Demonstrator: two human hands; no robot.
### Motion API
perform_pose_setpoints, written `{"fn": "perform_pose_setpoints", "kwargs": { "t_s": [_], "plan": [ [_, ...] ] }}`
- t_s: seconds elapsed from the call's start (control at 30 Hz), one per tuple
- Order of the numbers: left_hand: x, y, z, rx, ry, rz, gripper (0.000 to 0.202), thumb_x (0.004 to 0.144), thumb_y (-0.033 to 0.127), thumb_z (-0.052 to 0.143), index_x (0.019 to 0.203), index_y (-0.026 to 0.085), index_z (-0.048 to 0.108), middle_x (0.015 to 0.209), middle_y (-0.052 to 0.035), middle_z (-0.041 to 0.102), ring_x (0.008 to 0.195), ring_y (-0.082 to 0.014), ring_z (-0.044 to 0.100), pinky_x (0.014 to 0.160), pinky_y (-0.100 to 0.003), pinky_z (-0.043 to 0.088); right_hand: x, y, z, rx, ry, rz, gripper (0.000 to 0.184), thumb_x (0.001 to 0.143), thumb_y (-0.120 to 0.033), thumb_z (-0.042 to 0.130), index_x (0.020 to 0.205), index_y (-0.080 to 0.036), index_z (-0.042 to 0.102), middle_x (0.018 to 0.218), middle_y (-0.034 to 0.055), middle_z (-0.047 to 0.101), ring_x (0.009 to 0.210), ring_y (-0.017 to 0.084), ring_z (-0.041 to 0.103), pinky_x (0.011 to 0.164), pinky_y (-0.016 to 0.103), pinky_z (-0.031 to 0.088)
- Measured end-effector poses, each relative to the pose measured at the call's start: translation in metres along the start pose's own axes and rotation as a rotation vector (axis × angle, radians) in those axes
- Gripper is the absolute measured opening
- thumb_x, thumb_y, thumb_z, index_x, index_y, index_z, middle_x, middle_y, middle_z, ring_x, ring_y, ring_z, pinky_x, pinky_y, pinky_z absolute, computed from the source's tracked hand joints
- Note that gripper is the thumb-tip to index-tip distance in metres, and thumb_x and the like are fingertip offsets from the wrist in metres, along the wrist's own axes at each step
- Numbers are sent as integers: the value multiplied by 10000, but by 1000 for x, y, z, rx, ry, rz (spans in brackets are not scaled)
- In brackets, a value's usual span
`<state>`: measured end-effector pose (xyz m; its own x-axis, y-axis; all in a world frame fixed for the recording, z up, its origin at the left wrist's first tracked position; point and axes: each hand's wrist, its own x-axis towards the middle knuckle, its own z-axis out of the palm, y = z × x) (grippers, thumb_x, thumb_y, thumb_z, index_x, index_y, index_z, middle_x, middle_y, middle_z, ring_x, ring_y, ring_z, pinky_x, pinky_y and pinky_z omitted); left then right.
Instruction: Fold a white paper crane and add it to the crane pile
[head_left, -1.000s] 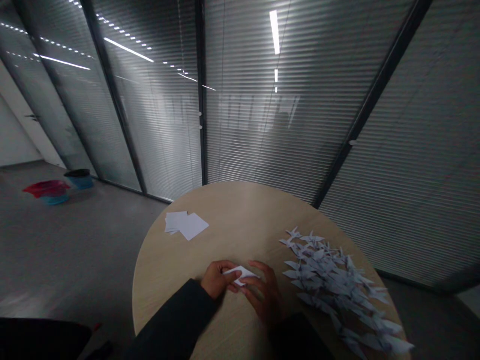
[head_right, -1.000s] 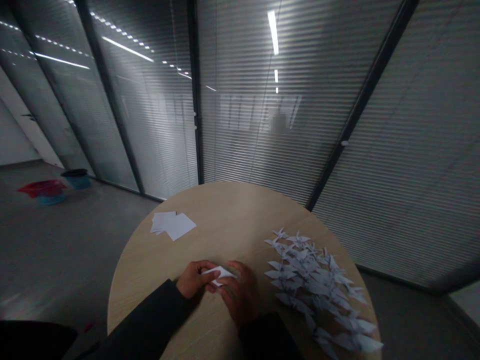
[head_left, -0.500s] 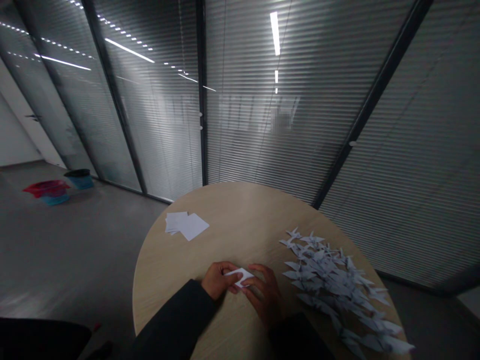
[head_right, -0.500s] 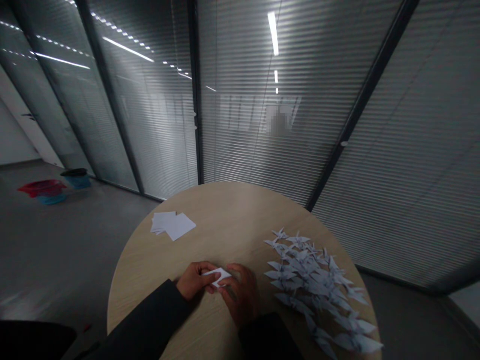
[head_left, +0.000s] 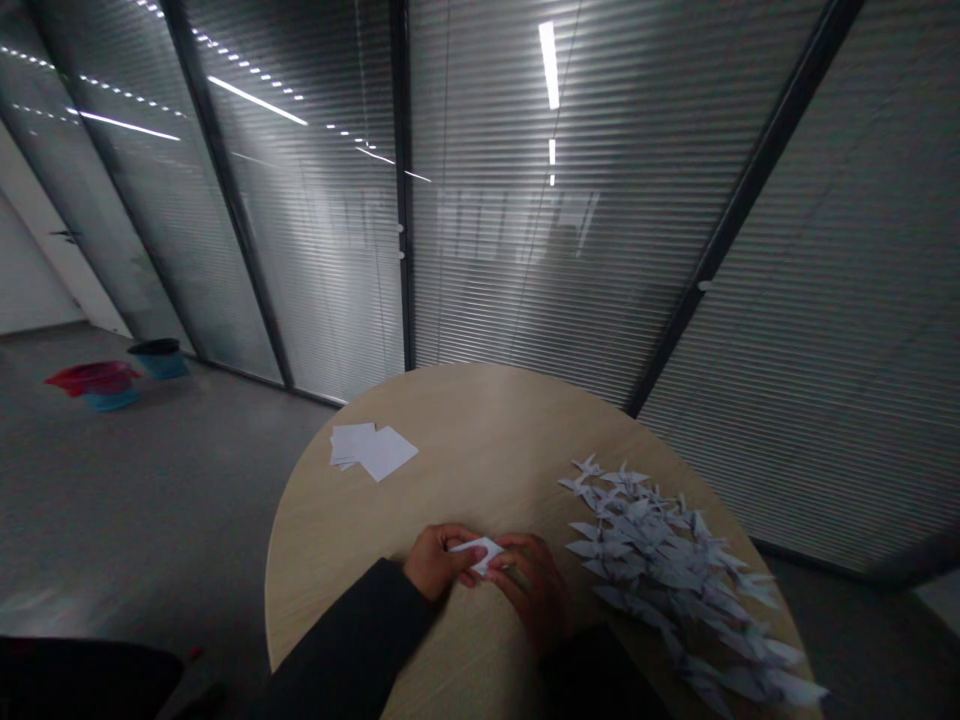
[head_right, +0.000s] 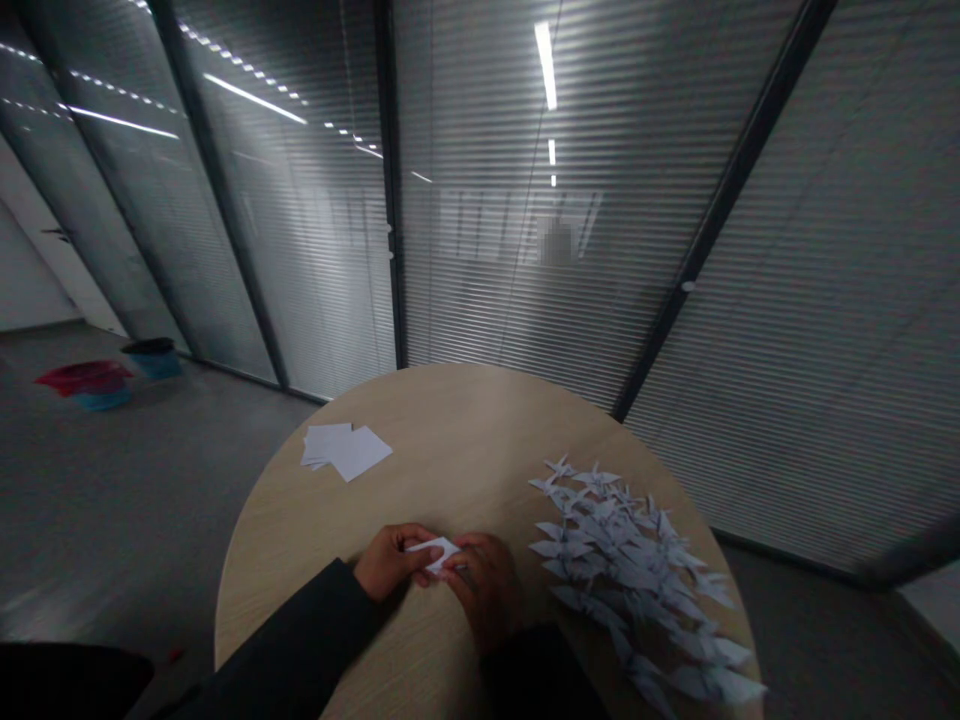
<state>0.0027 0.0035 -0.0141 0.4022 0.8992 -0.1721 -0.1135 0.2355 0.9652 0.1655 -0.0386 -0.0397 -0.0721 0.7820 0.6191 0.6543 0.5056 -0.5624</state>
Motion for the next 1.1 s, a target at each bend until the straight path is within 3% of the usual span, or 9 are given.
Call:
{"fn": "perform_pose_setpoints", "kwargs": {
  "t_s": [0.4,1.1],
  "plan": [
    [-2,3,2,-5,-8,9,478,464,501,792,685,106,640,539,-33,662,457,-127,581,466,-236,464,1,-2,0,95,17,131,156,806,-265,528,690,-223,624,820,41,617,779,177,611,717,299,510],
    [-1,-1,3,13,-27,23,525,485,543,766,720,89,647,588,-45,680,496,-113,586,499,-230,480,0,4,4,9,161,142,118,747,-294,600,650,-228,610,859,42,633,834,180,608,752,298,488]
  ]
}}
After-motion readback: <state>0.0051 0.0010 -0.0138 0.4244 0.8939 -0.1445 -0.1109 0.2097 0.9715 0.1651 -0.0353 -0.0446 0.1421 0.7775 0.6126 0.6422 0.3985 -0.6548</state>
